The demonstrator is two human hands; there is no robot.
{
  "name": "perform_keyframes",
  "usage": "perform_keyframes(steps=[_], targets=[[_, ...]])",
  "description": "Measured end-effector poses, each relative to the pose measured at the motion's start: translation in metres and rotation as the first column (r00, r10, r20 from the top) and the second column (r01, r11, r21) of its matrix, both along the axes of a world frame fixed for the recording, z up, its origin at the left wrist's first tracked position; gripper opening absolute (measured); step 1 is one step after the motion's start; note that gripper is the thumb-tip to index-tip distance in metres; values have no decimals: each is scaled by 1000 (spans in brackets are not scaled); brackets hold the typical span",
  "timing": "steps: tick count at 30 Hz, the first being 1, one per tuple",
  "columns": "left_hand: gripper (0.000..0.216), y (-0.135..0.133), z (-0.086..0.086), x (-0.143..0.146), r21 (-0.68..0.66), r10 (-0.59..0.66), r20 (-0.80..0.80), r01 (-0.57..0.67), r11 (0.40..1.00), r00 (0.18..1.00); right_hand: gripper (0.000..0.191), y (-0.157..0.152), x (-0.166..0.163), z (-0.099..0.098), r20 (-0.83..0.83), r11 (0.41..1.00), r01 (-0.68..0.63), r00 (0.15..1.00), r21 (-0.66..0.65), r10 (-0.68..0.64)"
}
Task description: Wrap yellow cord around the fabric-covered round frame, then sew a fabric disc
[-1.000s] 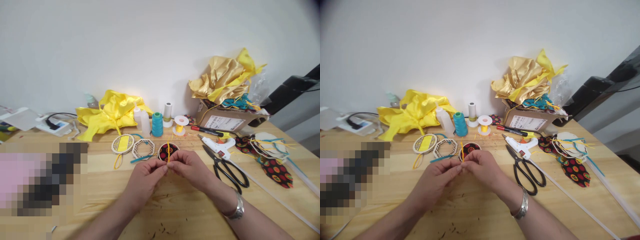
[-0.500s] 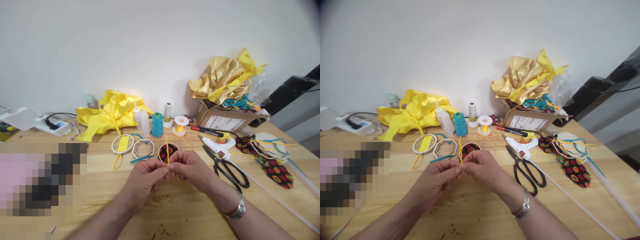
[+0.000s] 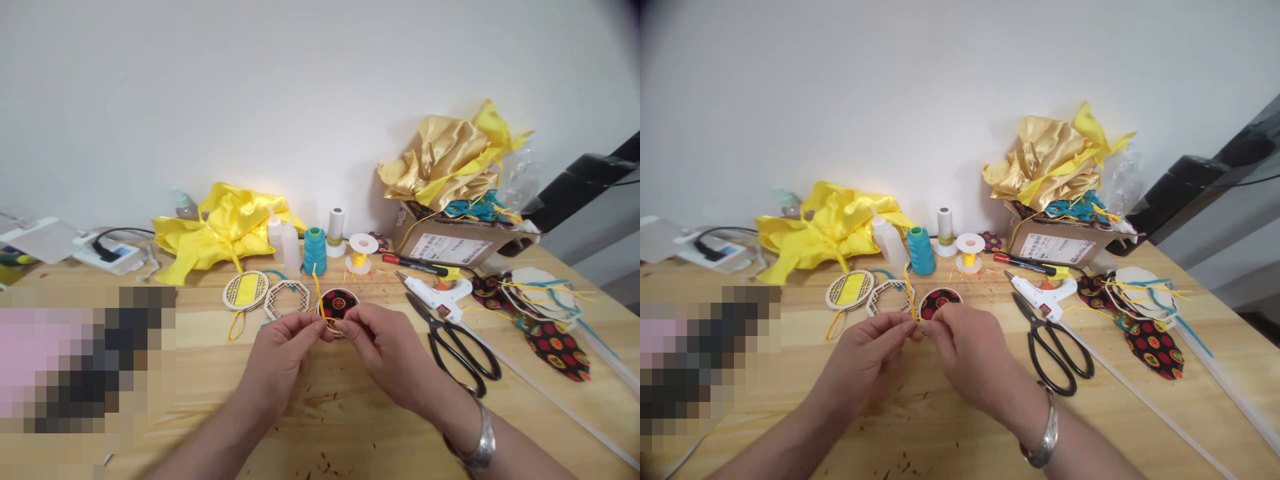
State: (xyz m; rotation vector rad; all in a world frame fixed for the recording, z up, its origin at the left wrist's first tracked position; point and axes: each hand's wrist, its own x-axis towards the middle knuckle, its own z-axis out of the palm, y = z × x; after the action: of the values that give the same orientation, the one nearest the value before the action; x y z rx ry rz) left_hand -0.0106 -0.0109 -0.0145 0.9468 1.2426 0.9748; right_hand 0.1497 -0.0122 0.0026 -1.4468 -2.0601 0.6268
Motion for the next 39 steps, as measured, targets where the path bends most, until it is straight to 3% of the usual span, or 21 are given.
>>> perform_keyframes(steps=[3,7,10,15,17,20,23,26,28,35,39], targets=[[19,0,-3,0,-25,29,51,-27,999,998,25,-8,-5,1,141,985,-109,986,137,90],[20,0,-7,0,-55,21,147,-13,998,989,19,-15,-10,-7,383,874,-345,901,341,206],[22,-1,-6,1,-96,23,167,-7,995,986,20,-17,-12,-12,485,806,-455,839,378,246],[19,-1,-5,3,-128,43,269,-8,992,962,23,-16,-10,-11,562,765,-519,787,381,253],[17,0,-5,3,-123,43,309,-5,992,950,22,-16,-8,-8,506,777,-496,819,387,271],[16,-1,-4,4,-101,29,327,4,995,945,24,-12,-6,-4,199,890,-313,945,332,258],[15,-2,-2,6,-96,23,272,4,995,962,20,-4,-5,-6,-227,995,-53,971,81,70],[13,-5,-1,7,-114,-4,204,28,993,979,15,4,-7,-13,-460,968,-46,885,-245,-74],[12,-6,0,8,-114,-42,165,61,992,985,17,7,-8,-18,-536,926,-109,837,-360,-110],[14,-8,3,9,-23,-144,45,145,989,989,16,3,-11,-17,-647,852,-231,746,-471,-155],[14,-8,0,7,-45,-118,40,119,992,992,17,4,-9,-14,-619,856,-196,767,-478,-170]])
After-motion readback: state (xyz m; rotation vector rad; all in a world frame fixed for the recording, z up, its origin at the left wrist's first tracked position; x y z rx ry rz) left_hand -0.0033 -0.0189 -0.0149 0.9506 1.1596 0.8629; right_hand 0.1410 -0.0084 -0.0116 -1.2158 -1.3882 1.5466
